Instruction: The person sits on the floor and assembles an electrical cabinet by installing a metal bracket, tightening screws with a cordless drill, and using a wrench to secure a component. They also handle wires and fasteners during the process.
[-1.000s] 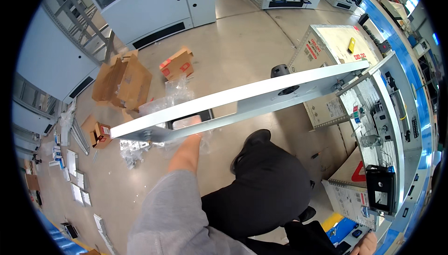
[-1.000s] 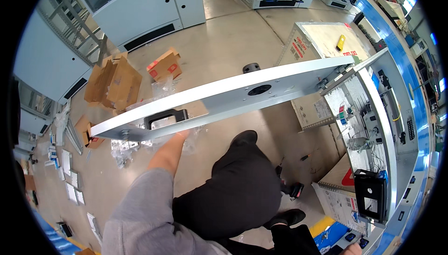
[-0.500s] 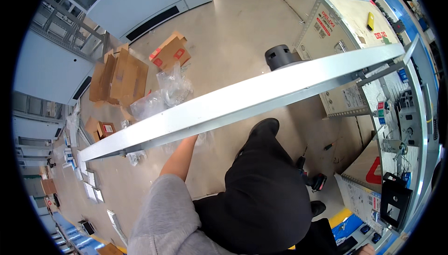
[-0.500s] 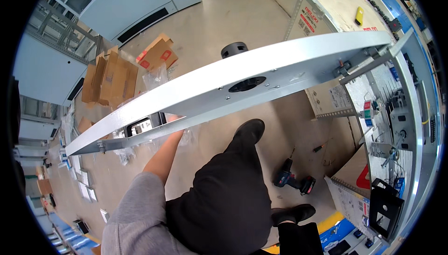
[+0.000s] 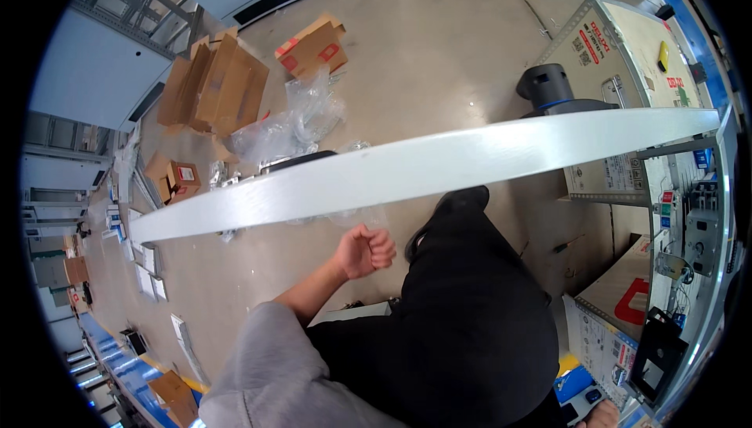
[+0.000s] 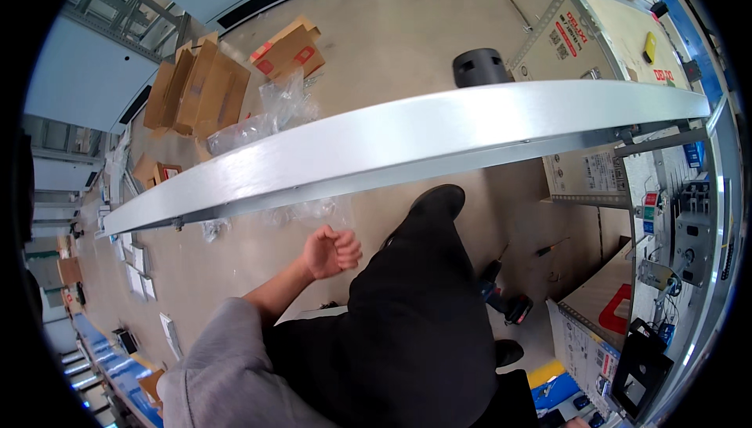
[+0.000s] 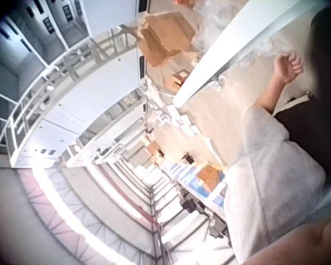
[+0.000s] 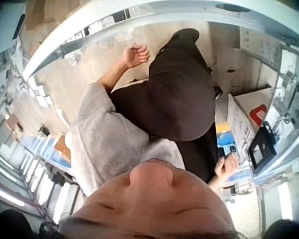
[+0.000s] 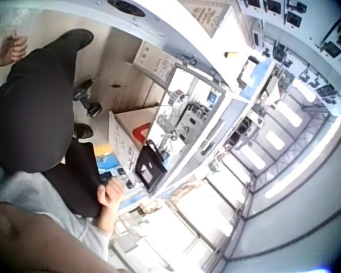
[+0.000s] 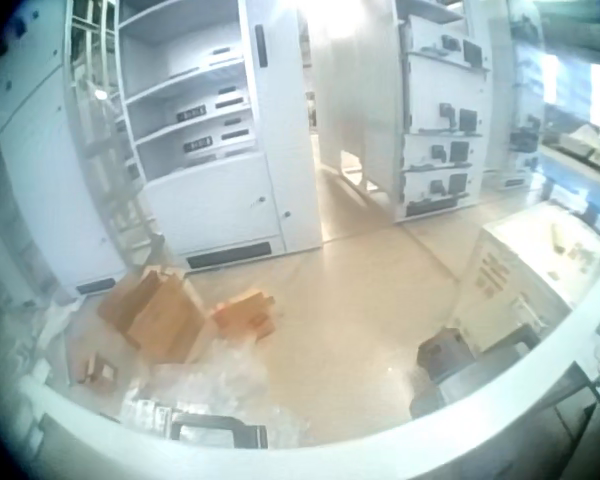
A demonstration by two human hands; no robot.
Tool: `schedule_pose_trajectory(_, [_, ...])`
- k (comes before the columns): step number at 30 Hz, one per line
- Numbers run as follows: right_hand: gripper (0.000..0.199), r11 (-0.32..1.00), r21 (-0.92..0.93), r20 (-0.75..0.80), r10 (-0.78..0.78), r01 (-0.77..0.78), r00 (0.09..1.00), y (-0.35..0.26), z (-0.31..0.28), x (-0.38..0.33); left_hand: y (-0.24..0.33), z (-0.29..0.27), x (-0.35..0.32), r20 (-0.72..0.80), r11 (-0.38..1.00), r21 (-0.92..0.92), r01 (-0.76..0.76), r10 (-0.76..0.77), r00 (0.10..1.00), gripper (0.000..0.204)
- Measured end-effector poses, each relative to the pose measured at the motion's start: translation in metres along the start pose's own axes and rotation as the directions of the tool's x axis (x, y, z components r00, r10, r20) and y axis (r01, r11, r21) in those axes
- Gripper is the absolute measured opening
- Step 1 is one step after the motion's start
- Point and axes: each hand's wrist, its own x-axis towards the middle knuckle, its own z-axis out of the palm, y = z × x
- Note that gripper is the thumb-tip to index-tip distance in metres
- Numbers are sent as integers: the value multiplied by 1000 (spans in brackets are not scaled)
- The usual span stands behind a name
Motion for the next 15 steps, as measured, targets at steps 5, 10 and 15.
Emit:
schedule_pose_trajectory(5, [38,1000,7,82,-11,10,997,-6,2,8,-4,-66,-40,-444,857,380,348,-162,882,45])
schedule_pose_trajectory(10, [35,999,-24,112,-23,25,993,-14,7,9,32,-90,7,-509,535,826,177,572,643,46])
schedule_pose_trajectory(15, [35,998,-57,149,-12,21,989,-25,18,14,20,-56,111,-135,100,990,94,565,814,51])
